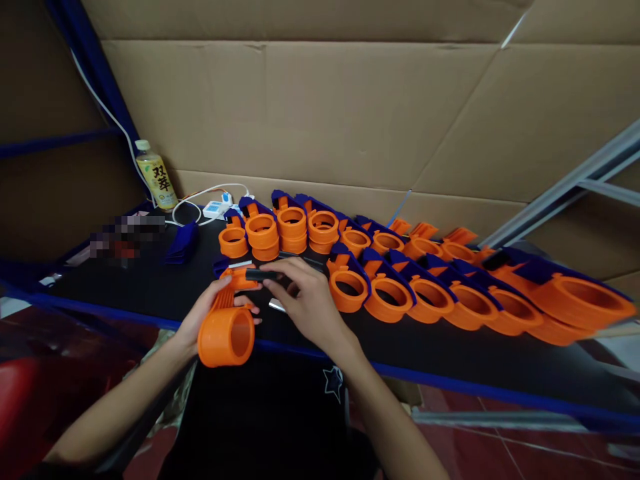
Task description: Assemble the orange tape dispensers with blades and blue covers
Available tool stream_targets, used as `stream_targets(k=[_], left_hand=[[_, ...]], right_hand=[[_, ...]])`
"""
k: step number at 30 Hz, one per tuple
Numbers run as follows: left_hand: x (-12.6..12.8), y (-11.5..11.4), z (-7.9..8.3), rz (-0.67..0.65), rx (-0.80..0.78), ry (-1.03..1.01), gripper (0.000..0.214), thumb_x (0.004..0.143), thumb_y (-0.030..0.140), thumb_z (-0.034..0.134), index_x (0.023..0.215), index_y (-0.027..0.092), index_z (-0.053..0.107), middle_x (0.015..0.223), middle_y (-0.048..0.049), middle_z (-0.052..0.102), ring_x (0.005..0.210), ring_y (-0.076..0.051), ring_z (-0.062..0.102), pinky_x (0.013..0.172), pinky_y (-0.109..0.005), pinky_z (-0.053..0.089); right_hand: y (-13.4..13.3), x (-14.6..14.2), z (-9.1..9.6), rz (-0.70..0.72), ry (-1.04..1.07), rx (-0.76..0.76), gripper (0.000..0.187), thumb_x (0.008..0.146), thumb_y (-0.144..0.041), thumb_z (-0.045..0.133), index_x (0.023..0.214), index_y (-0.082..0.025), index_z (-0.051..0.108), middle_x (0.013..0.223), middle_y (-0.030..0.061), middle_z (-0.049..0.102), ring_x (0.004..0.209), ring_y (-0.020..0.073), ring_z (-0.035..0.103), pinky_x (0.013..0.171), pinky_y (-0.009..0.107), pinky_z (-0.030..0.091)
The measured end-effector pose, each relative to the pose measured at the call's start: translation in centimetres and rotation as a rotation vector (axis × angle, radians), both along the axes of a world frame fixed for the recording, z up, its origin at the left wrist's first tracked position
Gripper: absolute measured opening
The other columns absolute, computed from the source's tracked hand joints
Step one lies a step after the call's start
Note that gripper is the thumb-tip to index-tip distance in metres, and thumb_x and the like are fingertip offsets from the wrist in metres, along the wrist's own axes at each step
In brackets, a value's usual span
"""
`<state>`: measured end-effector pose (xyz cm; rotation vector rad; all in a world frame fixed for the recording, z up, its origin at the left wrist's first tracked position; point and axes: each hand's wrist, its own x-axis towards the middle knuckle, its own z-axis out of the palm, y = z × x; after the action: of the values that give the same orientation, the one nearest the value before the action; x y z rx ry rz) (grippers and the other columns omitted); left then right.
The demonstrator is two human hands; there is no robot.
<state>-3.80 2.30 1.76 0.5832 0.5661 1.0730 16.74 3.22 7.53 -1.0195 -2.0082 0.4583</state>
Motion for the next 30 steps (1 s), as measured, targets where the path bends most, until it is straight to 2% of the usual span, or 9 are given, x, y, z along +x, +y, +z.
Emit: stream_targets(k=[6,12,16,18,20,23,27,30], left_hand=[[-0.3,0.1,-0.2,-0.057,0.008,0.006,0.042,0.092,0.045,0.055,0.116,0.011,0.065,0.077,-0.0103,0.074,0.067,-0.023,0.072,0.08,-0.048,0.061],[-0.4,0.1,-0.5,-0.101,-0.017,0.037,0.045,0.092,0.045,0.055,0.115,0.008,0.065,0.075,-0.0115,0.073,0.069,-0.025,0.072,0.079,-0.049,0.061],[-0.1,-0.1,-0.3,-0.06,0.002,0.056,0.039,0.091,0.043,0.057,0.112,0.01,0.061,0.078,-0.0109,0.073,0.069,-0.024,0.072,0.077,-0.05,0.061],[0.1,-0.2,-0.2,-0.042,0.021,0.06,0.038,0.091,0.042,0.059,0.113,0.012,0.058,0.079,-0.0098,0.073,0.068,-0.025,0.072,0.075,-0.05,0.061],[0.2,-0.3,-0.2,-0.027,0.05,0.059,0.037,0.09,0.04,0.061,0.115,0.015,0.054,0.085,-0.0092,0.073,0.069,-0.025,0.073,0.073,-0.049,0.062],[0.4,-0.4,-0.4,-0.03,0.104,0.062,0.038,0.089,0.036,0.063,0.119,0.02,0.048,0.092,-0.0078,0.074,0.069,-0.024,0.073,0.07,-0.047,0.062],[0.4,-0.7,-0.6,-0.072,0.131,0.068,0.041,0.09,0.036,0.062,0.124,0.022,0.045,0.076,-0.0036,0.072,0.071,-0.025,0.074,0.071,-0.042,0.061],[0.5,-0.8,-0.5,-0.058,0.119,0.064,0.041,0.089,0.037,0.063,0.123,0.023,0.046,0.075,-0.0028,0.072,0.069,-0.024,0.074,0.07,-0.04,0.06]], right_hand=[[0.3,-0.3,-0.2,-0.105,0.026,0.089,0.022,0.094,-0.029,0.06,0.111,-0.025,0.073,0.106,0.006,0.07,0.083,0.0164,0.065,0.062,0.027,0.054],[0.5,-0.2,-0.8,-0.076,-0.016,0.063,0.024,0.096,-0.028,0.057,0.114,-0.026,0.072,0.11,0.0057,0.067,0.082,0.0154,0.064,0.063,0.026,0.053],[-0.2,-0.3,-0.5,-0.162,0.08,0.072,0.023,0.092,-0.031,0.064,0.113,-0.024,0.069,0.095,0.0037,0.067,0.071,0.0137,0.062,0.059,0.025,0.052],[-0.4,-0.5,-0.4,-0.147,0.072,0.032,0.023,0.09,-0.031,0.067,0.112,-0.023,0.068,0.086,0.002,0.066,0.064,0.0124,0.059,0.056,0.025,0.05],[-0.5,-0.9,-0.7,-0.118,0.026,0.028,0.019,0.088,-0.031,0.069,0.106,-0.023,0.069,0.084,0.0023,0.066,0.068,0.0141,0.061,0.055,0.025,0.05],[-0.5,-1.9,-1.4,-0.111,0.008,0.099,0.012,0.088,-0.029,0.07,0.099,-0.024,0.071,0.093,0.005,0.067,0.08,0.0173,0.063,0.057,0.026,0.051],[-0.8,-3.3,-2.7,-0.187,0.061,0.229,0.013,0.091,-0.027,0.066,0.103,-0.025,0.072,0.099,0.0064,0.064,0.084,0.0177,0.065,0.065,0.03,0.056],[-1.2,-4.0,-3.4,-0.225,0.012,0.325,0.017,0.093,-0.023,0.063,0.108,-0.025,0.07,0.098,0.0078,0.065,0.092,0.0204,0.066,0.077,0.035,0.058]])
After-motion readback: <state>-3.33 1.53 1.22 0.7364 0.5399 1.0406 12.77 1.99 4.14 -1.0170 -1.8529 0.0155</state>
